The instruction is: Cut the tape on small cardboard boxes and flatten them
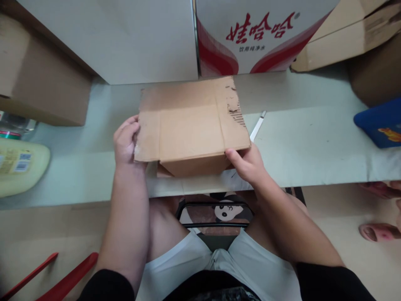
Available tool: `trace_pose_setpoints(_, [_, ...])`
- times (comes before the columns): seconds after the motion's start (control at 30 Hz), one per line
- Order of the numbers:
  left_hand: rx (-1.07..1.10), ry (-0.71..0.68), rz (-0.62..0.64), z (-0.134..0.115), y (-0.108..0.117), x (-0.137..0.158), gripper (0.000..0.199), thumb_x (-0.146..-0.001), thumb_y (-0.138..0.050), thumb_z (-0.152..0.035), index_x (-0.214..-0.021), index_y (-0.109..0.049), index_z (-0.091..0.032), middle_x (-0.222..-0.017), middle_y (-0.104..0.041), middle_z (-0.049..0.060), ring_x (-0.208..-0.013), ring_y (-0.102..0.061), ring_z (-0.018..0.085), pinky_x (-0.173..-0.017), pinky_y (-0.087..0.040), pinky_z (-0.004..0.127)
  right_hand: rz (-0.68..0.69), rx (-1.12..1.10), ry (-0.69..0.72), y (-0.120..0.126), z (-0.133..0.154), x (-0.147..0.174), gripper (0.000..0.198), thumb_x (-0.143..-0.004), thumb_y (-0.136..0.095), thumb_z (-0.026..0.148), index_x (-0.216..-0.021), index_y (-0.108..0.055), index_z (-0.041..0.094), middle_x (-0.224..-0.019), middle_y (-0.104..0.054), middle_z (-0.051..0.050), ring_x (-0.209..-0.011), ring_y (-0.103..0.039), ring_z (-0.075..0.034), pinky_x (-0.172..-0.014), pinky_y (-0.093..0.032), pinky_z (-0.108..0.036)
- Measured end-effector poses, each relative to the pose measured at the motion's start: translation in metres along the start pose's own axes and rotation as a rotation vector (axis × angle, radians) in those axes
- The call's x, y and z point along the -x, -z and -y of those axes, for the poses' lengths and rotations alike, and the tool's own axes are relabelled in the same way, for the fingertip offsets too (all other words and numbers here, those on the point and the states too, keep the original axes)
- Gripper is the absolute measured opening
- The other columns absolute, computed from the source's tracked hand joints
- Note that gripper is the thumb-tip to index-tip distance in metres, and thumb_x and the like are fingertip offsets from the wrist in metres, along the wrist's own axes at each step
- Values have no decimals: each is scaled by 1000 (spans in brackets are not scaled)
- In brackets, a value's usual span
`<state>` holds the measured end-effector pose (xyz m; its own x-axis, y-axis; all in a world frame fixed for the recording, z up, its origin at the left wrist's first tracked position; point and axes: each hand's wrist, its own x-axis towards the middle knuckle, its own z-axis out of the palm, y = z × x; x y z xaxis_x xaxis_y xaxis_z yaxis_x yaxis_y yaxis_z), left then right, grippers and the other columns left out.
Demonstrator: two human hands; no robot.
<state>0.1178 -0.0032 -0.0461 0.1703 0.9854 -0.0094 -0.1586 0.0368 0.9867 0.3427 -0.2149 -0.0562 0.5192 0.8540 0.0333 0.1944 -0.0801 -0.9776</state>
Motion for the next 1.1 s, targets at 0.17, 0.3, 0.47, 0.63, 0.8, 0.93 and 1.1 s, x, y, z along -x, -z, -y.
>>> trace_pose_setpoints(0.17, [69, 76, -55, -6, -8, 8, 13, -72, -73, -31, -84, -71, -24, -73, -71, -1, -64, -66, 13, -52, -47, 24, -176, -57, -8, -1, 0, -5, 47, -79, -72, 62, -107, -71, 24, -107, -74, -8, -108, -70, -30, -97, -58, -48])
trace_pose_setpoints(0.3, [109, 178, 4, -6, -5, 7, 23, -73, -73, -39, -88, -70, -22, -74, -71, 1, -57, -62, 12, -46, -42, 25, -217, -94, -74, 1, -5, -4, 40, -86, -63, 61, -103, -71, 26, -98, -72, -6, -98, -70, -27, -85, -60, -44])
trace_pose_setpoints(0.47, [140, 310, 247, -11, -4, 13, 40, -75, -67, -58, -85, -68, -19, -73, -70, 7, -69, -70, 21, -54, -54, 30, -280, -103, -128, 0, -3, -6, 34, -85, -66, 58, -94, -70, 26, -87, -69, -4, -82, -66, -23, -72, -58, -40])
trace_pose_setpoints(0.63, [151, 355, 406, -8, -11, 26, 58, -79, -62, -75, -98, -69, -20, -98, -76, 12, -123, -68, 37, -90, -62, 46, -286, -146, -103, 0, -2, -7, 31, -86, -67, 54, -98, -71, 26, -89, -69, -4, -90, -69, -24, -79, -59, -40])
trace_pose_setpoints(0.8, [83, 338, 341, 3, -7, 26, 52, -77, -68, -73, -87, -69, -22, -88, -76, 9, -116, -71, 35, -86, -63, 44, -288, -117, -106, 0, -4, -8, 35, -87, -64, 58, -102, -71, 26, -91, -70, -4, -92, -69, -26, -83, -59, -43])
trace_pose_setpoints(0.93, [-48, 328, 289, 3, -2, 19, 39, -75, -79, -57, -68, -64, -21, -62, -66, 5, -87, -76, 30, -67, -62, 36, -288, -104, -99, 1, -6, -7, 33, -88, -64, 57, -100, -72, 27, -90, -70, -4, -92, -69, -25, -82, -59, -42])
trace_pose_setpoints(1.1, [29, 262, 50, 9, 4, 0, 20, -81, -65, -40, -78, -69, -21, -75, -71, 5, -78, -72, 21, -61, -56, 27, -277, -53, -26, -2, -3, -7, 40, -89, -59, 61, -109, -70, 28, -103, -72, -7, -109, -69, -31, -95, -58, -49])
